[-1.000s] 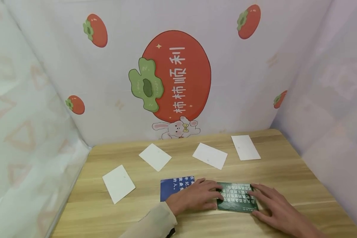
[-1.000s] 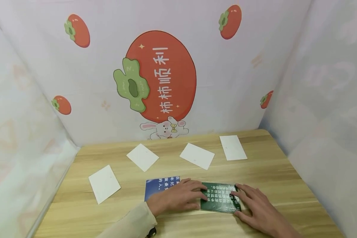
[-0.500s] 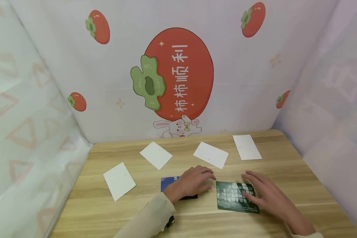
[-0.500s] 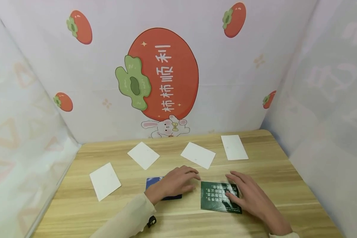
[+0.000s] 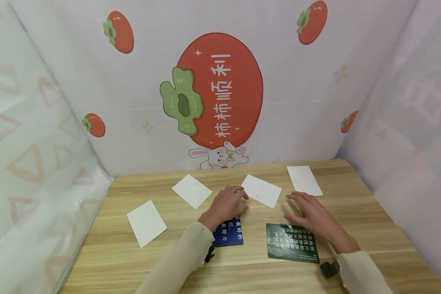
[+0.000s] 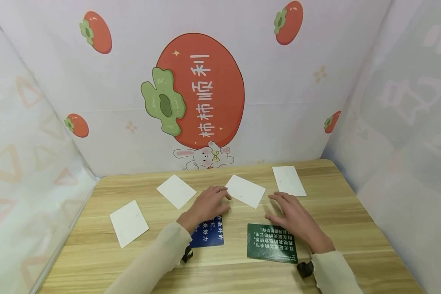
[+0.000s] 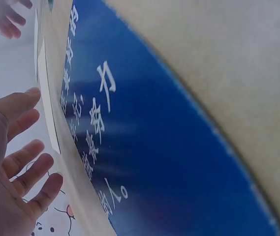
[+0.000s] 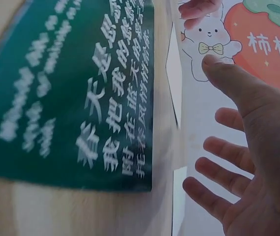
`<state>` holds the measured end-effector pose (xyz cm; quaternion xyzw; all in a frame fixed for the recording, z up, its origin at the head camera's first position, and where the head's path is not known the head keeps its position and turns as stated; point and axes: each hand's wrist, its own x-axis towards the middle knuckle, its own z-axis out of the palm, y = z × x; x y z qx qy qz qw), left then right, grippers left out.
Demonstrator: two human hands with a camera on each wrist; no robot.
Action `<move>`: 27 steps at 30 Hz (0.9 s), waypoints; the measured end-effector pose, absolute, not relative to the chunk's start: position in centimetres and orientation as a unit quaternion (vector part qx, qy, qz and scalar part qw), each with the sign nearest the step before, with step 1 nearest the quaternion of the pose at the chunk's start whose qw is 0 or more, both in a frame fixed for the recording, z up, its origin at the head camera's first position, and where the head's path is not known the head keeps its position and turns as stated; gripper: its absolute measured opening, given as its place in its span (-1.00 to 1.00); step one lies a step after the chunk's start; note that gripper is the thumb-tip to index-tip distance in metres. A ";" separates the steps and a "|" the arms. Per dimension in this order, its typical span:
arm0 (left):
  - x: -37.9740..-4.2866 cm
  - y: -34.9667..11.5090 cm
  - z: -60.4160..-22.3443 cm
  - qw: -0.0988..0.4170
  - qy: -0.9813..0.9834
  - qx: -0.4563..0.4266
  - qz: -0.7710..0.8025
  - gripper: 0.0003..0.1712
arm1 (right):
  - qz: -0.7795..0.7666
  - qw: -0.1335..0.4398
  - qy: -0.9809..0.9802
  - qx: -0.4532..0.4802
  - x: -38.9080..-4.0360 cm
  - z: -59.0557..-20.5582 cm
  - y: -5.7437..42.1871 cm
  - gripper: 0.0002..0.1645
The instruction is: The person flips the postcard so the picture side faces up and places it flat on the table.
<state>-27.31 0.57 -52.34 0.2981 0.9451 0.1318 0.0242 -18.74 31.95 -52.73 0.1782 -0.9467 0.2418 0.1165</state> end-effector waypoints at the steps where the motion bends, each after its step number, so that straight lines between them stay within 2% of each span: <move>1: -27.5 0.6 -52.2 0.025 0.947 0.292 0.132 -0.66 | 0.241 0.113 -0.948 0.175 -19.1 -52.7 31.8 -0.22; 13: -29.1 0.1 -52.0 0.035 0.961 0.211 0.178 -0.65 | 0.270 0.046 -0.955 0.111 -22.5 -52.9 30.5 -0.16; 20: -30.0 0.2 -51.8 0.031 0.969 0.167 0.181 -0.60 | 0.250 0.047 -0.963 0.089 -23.7 -52.8 29.8 -0.18; 27: -30.3 0.4 -51.5 0.045 0.971 0.133 0.193 -0.50 | 0.224 0.040 -0.971 0.068 -24.9 -52.8 29.3 -0.07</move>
